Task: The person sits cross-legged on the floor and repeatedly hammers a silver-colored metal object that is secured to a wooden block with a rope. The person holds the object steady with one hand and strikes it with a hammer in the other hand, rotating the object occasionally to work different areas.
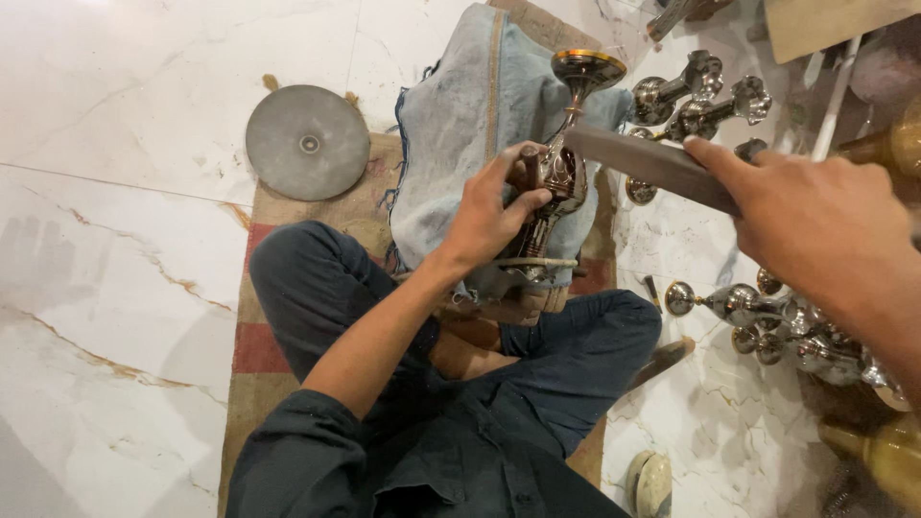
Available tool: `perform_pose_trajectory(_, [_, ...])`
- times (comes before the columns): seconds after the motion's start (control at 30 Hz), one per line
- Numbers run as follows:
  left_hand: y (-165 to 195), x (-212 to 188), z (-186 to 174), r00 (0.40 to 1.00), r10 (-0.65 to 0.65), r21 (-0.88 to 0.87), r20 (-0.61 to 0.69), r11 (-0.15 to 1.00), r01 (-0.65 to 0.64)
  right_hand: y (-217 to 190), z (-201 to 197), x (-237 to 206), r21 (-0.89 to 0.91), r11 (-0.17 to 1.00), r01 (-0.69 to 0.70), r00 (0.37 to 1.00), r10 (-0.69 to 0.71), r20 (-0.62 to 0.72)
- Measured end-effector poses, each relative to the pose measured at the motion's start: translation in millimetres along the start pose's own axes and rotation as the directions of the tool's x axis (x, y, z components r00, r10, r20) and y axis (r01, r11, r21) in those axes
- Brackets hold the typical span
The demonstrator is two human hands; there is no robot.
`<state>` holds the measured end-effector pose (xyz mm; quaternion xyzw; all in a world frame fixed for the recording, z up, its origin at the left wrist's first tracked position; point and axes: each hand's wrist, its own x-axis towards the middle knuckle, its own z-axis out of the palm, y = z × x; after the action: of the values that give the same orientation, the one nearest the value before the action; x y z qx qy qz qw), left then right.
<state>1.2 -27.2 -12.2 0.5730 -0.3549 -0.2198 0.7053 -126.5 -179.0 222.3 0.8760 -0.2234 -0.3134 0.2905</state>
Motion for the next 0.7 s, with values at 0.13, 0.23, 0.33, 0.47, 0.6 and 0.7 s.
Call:
perform_pose_trajectory(0.13, [-4.4,0.4,-2.4,0.998,0.061,0.043,-0.015,0.997,-0.061,2.7,3.7,5.1,-0.090,0.995,-0.039,0.994,0.048,0.096])
perform_pose_trajectory(0.23, [-3.5,1.5,-2.6,1.000,0.028,0.021,0.009,0.999,-0.028,9.9,1.4,9.5,0.312,0.949,0.038,0.958,0.054,-0.281])
perform_pose_trajectory(0.33, [4.7,4.0,-6.0,0.999,0.040,0.008,0.003,0.999,-0.040,14.9,2.2,17.8,0.597,0.755,0.272,0.835,0.124,-0.537])
perform_pose_trajectory(0.47, [17.2,6.4,-44.6,0.974,-0.167,-0.060,-0.155,0.985,0.159,15.6,18.1,12.5,0.642,0.721,0.262,0.862,0.124,-0.491])
perform_pose_trajectory(0.6, [6.2,12.4,-148.7,0.958,0.104,0.645,-0.268,0.758,0.098,-1.9,58.7,-11.7,0.586,0.809,0.046,0.924,0.189,-0.333])
perform_pose_trajectory(0.7, [-12.0,18.7,-203.7,0.999,-0.043,0.876,0.017,0.483,0.006,-31.1,101.9,-23.4,0.659,0.747,0.088,0.886,0.244,-0.394])
